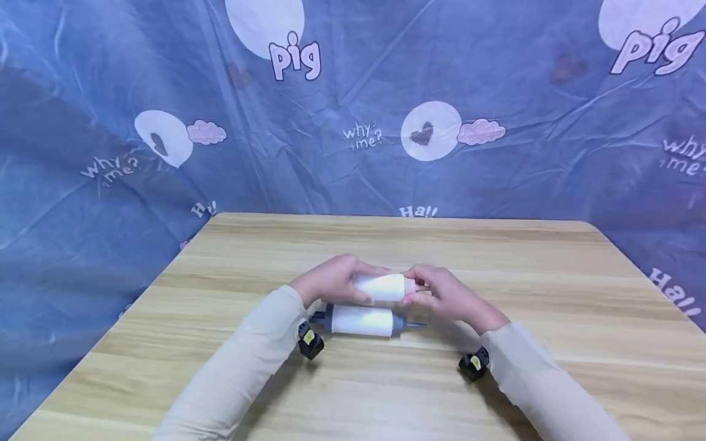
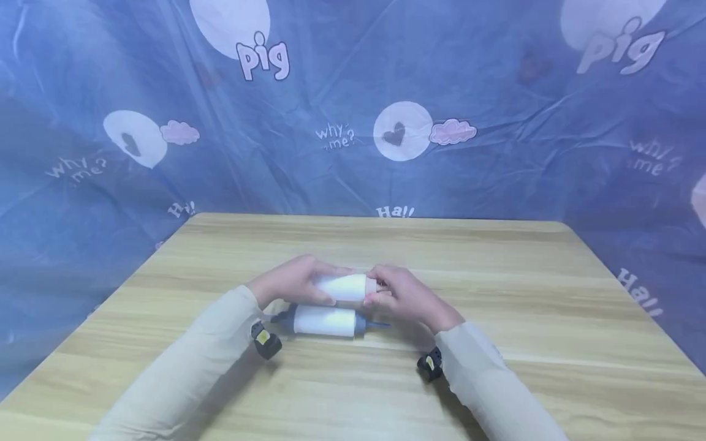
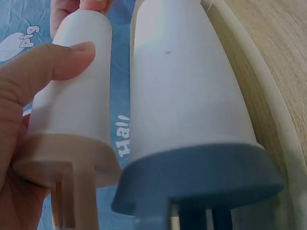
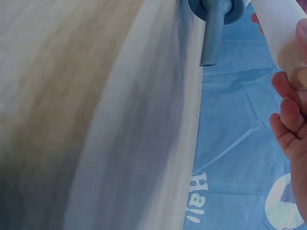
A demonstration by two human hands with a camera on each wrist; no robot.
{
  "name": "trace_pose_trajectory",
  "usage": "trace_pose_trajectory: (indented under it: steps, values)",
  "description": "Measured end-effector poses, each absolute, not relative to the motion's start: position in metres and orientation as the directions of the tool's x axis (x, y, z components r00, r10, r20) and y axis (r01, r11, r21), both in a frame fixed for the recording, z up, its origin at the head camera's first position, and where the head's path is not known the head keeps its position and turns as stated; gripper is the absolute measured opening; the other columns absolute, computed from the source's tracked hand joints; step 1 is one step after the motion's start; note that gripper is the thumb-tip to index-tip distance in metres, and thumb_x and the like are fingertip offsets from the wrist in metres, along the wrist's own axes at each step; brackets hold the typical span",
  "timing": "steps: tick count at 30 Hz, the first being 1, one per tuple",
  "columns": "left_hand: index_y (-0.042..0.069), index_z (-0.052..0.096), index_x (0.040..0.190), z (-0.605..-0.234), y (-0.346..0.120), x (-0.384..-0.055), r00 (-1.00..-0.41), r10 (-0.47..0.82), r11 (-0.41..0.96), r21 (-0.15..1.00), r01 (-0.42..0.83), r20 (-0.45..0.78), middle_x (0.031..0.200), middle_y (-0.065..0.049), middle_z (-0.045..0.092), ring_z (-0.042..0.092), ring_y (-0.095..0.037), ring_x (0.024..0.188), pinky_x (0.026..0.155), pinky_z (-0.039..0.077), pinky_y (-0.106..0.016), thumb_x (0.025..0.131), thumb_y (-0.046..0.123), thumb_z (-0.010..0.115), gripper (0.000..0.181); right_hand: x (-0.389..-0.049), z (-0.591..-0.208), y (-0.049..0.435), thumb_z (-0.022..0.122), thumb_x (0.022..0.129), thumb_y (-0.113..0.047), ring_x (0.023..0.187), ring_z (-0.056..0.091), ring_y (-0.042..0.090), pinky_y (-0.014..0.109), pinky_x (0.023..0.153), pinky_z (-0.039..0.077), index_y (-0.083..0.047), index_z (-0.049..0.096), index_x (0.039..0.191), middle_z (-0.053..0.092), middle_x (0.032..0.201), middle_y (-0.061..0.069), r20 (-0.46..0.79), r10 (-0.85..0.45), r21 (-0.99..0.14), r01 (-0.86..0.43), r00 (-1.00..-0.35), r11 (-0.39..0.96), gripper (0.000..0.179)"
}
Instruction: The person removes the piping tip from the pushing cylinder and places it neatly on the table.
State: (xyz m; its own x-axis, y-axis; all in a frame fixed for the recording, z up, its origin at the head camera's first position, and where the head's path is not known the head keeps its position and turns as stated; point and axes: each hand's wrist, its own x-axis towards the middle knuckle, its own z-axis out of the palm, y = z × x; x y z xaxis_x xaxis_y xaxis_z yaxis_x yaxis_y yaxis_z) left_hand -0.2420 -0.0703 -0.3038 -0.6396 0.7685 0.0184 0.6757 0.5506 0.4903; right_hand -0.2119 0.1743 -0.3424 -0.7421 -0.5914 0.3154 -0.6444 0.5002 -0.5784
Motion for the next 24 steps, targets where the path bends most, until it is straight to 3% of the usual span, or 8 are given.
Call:
trace_pose_trajectory:
  steps: [8, 20, 24]
  values:
    - [0.025, 0.056, 0.129, -0.2965, -0.0676, -0.2396, -0.662, 0.749, 0.575, 0.499, 0.648, -0.004, 0.126, 0.003, 0.059, 0.06, -0.01, 0.085, 0.077, 0.048, -0.024, 0.072, 0.017, 0.077, 0.061, -0.2055, -0.3381, 0.1749, 0.07, 0.079, -0.014, 0.086, 0.059, 0.015, 0.031, 0.076, 0.052, -0.005, 0.06, 0.1, 0.064, 0.093, 0.001, 0.433, -0.603, -0.484, -0.737, -0.67, 0.472, 0.025]
    - [0.022, 0.057, 0.127, -0.3016, -0.0708, -0.2442, -0.638, 0.77, 0.517, 0.584, 0.625, 0.002, 0.123, 0.0, 0.061, 0.06, -0.009, 0.081, 0.075, 0.048, -0.024, 0.069, 0.011, 0.078, 0.062, -0.2077, -0.3458, 0.175, 0.075, 0.072, -0.01, 0.088, 0.056, 0.016, 0.027, 0.078, 0.052, -0.001, 0.06, 0.104, 0.063, 0.094, 0.004, 0.579, -0.61, -0.332, -0.839, -0.542, 0.43, 0.037]
    - [0.02, 0.057, 0.127, -0.2988, -0.0706, -0.2434, -0.636, 0.772, 0.508, 0.588, 0.629, 0.013, 0.123, -0.002, 0.061, 0.06, -0.009, 0.081, 0.074, 0.049, -0.024, 0.069, 0.01, 0.077, 0.062, -0.2062, -0.343, 0.1749, 0.075, 0.072, -0.011, 0.089, 0.058, 0.017, 0.033, 0.078, 0.052, -0.001, 0.061, 0.107, 0.065, 0.096, 0.005, 0.567, -0.587, -0.361, -0.815, -0.578, 0.454, 0.039]
